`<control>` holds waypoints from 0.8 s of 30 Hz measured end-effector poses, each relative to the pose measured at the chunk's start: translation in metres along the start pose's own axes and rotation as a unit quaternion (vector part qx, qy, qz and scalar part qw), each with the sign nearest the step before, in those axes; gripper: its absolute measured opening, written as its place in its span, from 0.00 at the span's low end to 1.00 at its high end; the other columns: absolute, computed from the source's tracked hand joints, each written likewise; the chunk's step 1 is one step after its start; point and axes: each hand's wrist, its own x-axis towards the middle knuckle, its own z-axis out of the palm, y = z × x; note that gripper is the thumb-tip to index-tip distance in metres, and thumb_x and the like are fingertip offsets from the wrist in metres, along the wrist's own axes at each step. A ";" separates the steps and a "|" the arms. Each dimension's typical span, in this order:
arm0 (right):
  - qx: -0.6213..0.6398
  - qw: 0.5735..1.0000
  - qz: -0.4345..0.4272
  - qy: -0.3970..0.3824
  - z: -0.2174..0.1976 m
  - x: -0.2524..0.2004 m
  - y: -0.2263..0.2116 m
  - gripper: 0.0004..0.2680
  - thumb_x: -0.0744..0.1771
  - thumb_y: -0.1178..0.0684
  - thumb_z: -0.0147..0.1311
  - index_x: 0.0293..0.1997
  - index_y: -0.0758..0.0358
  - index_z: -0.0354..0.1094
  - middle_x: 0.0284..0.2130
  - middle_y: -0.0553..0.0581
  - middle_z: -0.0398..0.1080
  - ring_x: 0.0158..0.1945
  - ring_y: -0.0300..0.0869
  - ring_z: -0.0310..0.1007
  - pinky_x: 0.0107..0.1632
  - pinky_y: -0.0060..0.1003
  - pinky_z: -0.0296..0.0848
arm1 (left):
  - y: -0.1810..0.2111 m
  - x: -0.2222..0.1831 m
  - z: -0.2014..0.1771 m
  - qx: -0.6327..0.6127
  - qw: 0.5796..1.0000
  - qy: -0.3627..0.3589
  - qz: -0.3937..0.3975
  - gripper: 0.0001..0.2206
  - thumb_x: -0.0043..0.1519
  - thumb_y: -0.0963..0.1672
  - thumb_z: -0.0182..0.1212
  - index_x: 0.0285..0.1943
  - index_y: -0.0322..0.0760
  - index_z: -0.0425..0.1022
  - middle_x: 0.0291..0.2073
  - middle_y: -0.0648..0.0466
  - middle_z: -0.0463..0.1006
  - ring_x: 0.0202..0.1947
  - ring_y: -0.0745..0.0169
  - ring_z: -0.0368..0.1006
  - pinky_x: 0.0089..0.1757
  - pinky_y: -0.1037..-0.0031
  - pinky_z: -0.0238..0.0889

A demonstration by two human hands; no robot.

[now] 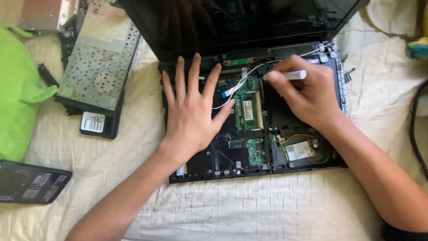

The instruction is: Connecting ribbon cables and internal components to a laptop motherboard during a repair process.

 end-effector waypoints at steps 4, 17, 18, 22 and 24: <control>0.046 0.997 0.068 -0.014 -0.002 0.008 -0.013 0.13 0.75 0.51 0.44 0.44 0.67 0.75 0.21 0.52 0.71 0.26 0.34 0.71 0.33 0.28 0.64 | 0.000 0.000 -0.002 -0.004 1.000 -0.005 0.003 0.30 0.69 0.58 0.53 0.76 0.43 0.62 0.75 0.39 0.53 0.75 0.29 0.44 0.66 0.32 0.39; 0.081 0.993 0.085 -0.031 -0.001 0.012 -0.010 0.02 0.71 0.59 0.59 0.43 0.67 0.73 0.30 0.55 0.77 0.32 0.36 0.77 0.36 0.27 0.74 | 0.000 0.000 -0.002 -0.007 1.000 -0.011 -0.002 0.30 0.69 0.57 0.53 0.76 0.43 0.62 0.74 0.39 0.54 0.75 0.29 0.44 0.66 0.32 0.40; 0.063 0.994 0.080 -0.033 -0.001 0.011 -0.009 0.02 0.71 0.58 0.59 0.43 0.65 0.74 0.30 0.54 0.77 0.32 0.35 0.76 0.34 0.27 0.70 | 0.000 0.000 -0.003 -0.009 1.000 -0.014 -0.003 0.30 0.69 0.57 0.52 0.76 0.42 0.62 0.74 0.39 0.54 0.75 0.29 0.44 0.66 0.32 0.39; 0.054 0.994 0.091 -0.036 -0.001 0.013 -0.009 0.03 0.71 0.57 0.59 0.44 0.64 0.75 0.32 0.52 0.77 0.31 0.33 0.72 0.33 0.26 0.67 | 0.000 0.000 -0.003 -0.011 1.000 -0.019 -0.005 0.30 0.69 0.57 0.52 0.76 0.43 0.62 0.75 0.39 0.53 0.75 0.29 0.44 0.66 0.32 0.38; 0.060 0.993 0.087 -0.049 -0.002 0.015 -0.010 0.04 0.70 0.57 0.58 0.43 0.66 0.76 0.33 0.55 0.78 0.33 0.36 0.76 0.34 0.26 0.71 | 0.000 -0.001 -0.002 -0.009 1.000 -0.013 -0.004 0.30 0.69 0.57 0.53 0.76 0.43 0.62 0.75 0.39 0.54 0.75 0.30 0.44 0.66 0.32 0.39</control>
